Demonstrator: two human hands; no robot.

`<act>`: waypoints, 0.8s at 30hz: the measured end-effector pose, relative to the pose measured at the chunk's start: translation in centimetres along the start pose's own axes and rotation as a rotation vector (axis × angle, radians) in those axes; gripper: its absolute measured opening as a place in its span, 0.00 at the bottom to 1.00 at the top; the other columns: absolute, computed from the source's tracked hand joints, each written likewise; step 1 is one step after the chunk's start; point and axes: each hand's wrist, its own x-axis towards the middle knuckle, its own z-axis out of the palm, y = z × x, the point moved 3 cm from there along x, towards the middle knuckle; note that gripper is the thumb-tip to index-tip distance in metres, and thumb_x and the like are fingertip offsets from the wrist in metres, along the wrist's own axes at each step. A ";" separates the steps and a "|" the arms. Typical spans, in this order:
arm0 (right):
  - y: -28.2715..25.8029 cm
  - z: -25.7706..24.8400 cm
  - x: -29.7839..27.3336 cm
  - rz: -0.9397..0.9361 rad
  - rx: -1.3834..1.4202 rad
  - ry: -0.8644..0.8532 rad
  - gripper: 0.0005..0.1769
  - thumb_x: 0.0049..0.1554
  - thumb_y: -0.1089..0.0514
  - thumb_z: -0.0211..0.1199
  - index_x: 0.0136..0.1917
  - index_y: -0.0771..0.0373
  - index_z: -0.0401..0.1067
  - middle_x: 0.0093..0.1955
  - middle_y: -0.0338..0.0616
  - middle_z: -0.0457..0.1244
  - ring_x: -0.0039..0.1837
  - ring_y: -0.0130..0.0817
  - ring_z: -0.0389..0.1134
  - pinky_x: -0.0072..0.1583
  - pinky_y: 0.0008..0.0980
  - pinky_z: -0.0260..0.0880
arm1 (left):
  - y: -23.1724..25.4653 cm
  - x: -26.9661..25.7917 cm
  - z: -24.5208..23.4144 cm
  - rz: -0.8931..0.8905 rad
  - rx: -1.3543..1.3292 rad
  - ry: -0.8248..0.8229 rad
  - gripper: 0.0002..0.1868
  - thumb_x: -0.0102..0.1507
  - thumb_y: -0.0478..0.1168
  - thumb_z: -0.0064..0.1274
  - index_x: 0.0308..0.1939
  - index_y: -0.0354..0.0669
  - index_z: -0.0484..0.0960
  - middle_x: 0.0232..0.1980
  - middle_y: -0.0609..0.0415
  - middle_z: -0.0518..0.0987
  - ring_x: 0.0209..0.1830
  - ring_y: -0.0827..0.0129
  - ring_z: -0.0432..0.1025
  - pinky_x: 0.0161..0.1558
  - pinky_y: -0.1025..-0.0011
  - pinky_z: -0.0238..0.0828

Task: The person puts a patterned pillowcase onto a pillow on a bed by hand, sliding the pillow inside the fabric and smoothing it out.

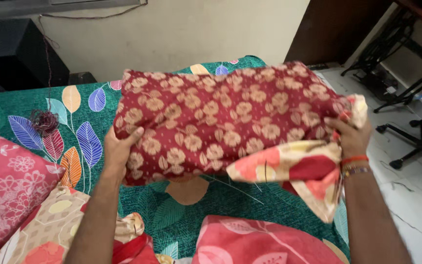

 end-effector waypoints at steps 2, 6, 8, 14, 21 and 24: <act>0.8 1.5 1.4 -0.174 -0.173 -0.008 0.32 0.54 0.73 0.73 0.69 0.66 0.67 0.53 0.43 0.64 0.48 0.35 0.66 0.45 0.32 0.68 | -1.2 2.4 -0.1 -0.092 0.004 0.026 0.34 0.58 0.45 0.67 0.64 0.32 0.75 0.59 0.44 0.82 0.55 0.60 0.77 0.58 0.62 0.74; 2.3 4.4 -2.2 0.096 -0.625 0.165 0.25 0.58 0.60 0.65 0.67 0.64 0.64 0.53 0.49 0.67 0.52 0.46 0.71 0.51 0.46 0.73 | -4.5 3.2 0.1 -0.222 0.831 0.201 0.50 0.57 0.58 0.69 0.70 0.31 0.63 0.64 0.32 0.72 0.61 0.43 0.70 0.61 0.50 0.66; 2.8 5.8 -7.2 0.108 -0.847 0.108 0.30 0.54 0.53 0.66 0.68 0.59 0.65 0.56 0.50 0.66 0.55 0.50 0.70 0.54 0.49 0.71 | -6.3 0.5 2.5 -0.053 0.948 0.119 0.44 0.60 0.57 0.62 0.71 0.35 0.66 0.67 0.36 0.73 0.68 0.44 0.67 0.68 0.49 0.63; 4.8 6.4 -18.6 -0.188 -1.468 -0.171 0.45 0.40 0.31 0.68 0.70 0.42 0.69 0.67 0.53 0.62 0.64 0.61 0.65 0.61 0.58 0.65 | -8.4 -6.3 9.2 0.503 1.127 -0.180 0.45 0.56 0.51 0.63 0.72 0.38 0.62 0.77 0.26 0.53 0.78 0.35 0.46 0.71 0.34 0.45; 4.1 7.3 -18.6 0.225 -1.530 -0.490 0.54 0.38 0.36 0.79 0.75 0.33 0.61 0.66 0.50 0.61 0.60 0.57 0.68 0.57 0.50 0.73 | -9.0 -6.1 10.4 0.441 1.329 -0.120 0.47 0.56 0.48 0.62 0.76 0.43 0.58 0.78 0.28 0.50 0.79 0.36 0.44 0.72 0.32 0.37; 2.6 8.1 -17.4 0.157 -1.316 -0.462 0.39 0.42 0.37 0.76 0.66 0.42 0.70 0.59 0.50 0.67 0.57 0.55 0.71 0.55 0.52 0.73 | -10.4 -9.2 10.9 0.428 1.209 -0.145 0.47 0.58 0.46 0.61 0.76 0.38 0.56 0.78 0.28 0.49 0.80 0.35 0.43 0.73 0.33 0.36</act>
